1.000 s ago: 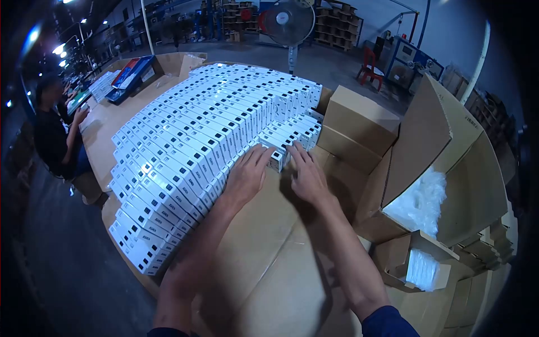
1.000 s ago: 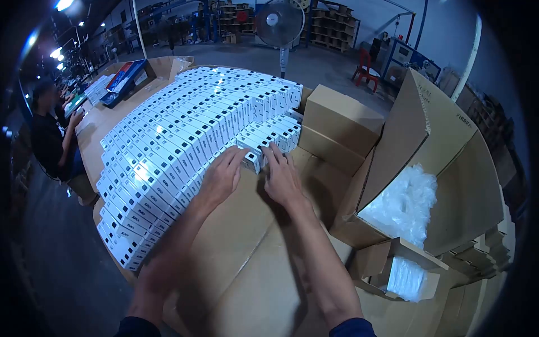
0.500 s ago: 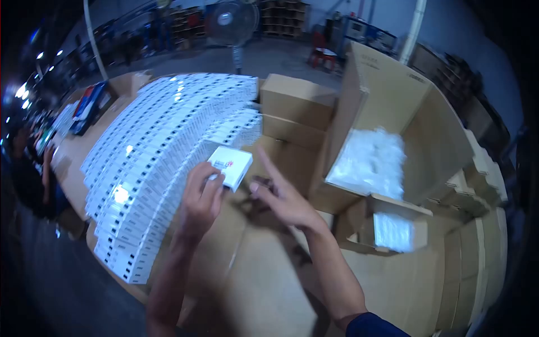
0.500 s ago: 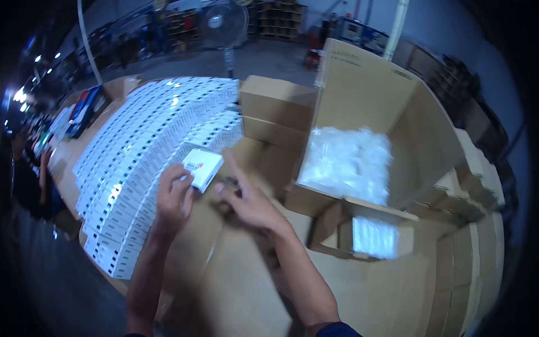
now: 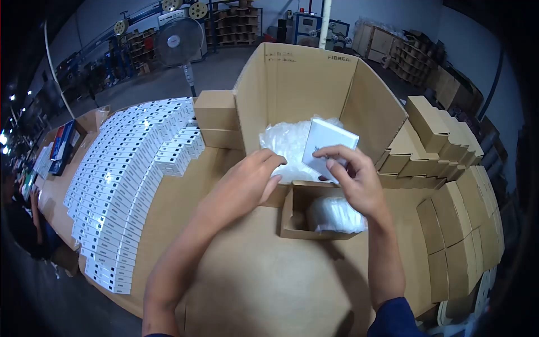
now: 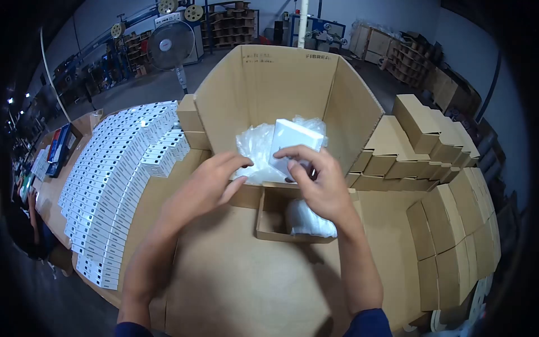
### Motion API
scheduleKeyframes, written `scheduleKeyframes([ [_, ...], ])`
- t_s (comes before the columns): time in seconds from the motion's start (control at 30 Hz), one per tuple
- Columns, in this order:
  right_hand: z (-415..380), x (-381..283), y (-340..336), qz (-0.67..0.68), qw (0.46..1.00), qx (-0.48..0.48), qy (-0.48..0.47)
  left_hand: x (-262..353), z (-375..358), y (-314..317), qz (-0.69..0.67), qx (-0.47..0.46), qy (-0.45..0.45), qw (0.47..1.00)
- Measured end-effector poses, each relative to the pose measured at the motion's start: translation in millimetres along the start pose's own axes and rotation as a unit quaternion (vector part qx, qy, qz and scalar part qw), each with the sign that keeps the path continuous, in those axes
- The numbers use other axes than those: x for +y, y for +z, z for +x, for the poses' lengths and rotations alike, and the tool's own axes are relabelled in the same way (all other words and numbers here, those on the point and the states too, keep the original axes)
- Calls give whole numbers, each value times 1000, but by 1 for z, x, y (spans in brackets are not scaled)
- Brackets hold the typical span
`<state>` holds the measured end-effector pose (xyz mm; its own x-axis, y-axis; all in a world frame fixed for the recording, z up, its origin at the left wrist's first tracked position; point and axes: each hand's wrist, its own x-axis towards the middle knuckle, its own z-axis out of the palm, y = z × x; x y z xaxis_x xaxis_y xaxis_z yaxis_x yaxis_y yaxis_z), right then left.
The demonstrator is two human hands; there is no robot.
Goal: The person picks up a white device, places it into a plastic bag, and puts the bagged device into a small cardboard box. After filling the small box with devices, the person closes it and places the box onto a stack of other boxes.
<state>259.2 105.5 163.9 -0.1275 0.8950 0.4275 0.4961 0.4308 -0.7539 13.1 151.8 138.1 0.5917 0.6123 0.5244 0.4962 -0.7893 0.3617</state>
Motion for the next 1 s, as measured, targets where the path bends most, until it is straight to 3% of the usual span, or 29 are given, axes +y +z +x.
scheduleKeyframes([
  [0.1,12,8,-18,1,1000,9,4,-31,30,37,75,-143,-12,987],
  [0.2,17,30,-27,-29,999,14,-26,-47,50,50,102,-256,-103,956],
  [0.3,21,42,-34,-30,999,-3,13,-37,59,42,21,-93,-133,986],
  [0.37,23,51,-32,-50,998,35,7,-27,67,39,-38,16,-167,985],
  [0.47,28,58,-29,-51,995,83,-1,-21,74,34,-160,118,-146,969],
  [0.57,27,57,-28,-37,991,122,-32,-5,71,31,-291,136,-145,936],
  [0.63,24,45,-28,0,996,84,8,9,62,27,-366,119,-118,915],
  [0.77,-8,33,-12,112,989,78,62,44,33,25,-353,136,-107,919],
  [0.8,-22,27,-6,148,981,104,77,53,23,32,-430,166,-126,878],
  [0.83,-39,18,-2,55,987,147,41,60,12,43,-503,196,-144,829],
  [0.87,-56,10,5,63,981,179,46,69,-2,53,-571,225,-161,773],
  [1.0,-121,-3,33,97,961,257,39,125,-60,84,-462,243,-214,826],
])
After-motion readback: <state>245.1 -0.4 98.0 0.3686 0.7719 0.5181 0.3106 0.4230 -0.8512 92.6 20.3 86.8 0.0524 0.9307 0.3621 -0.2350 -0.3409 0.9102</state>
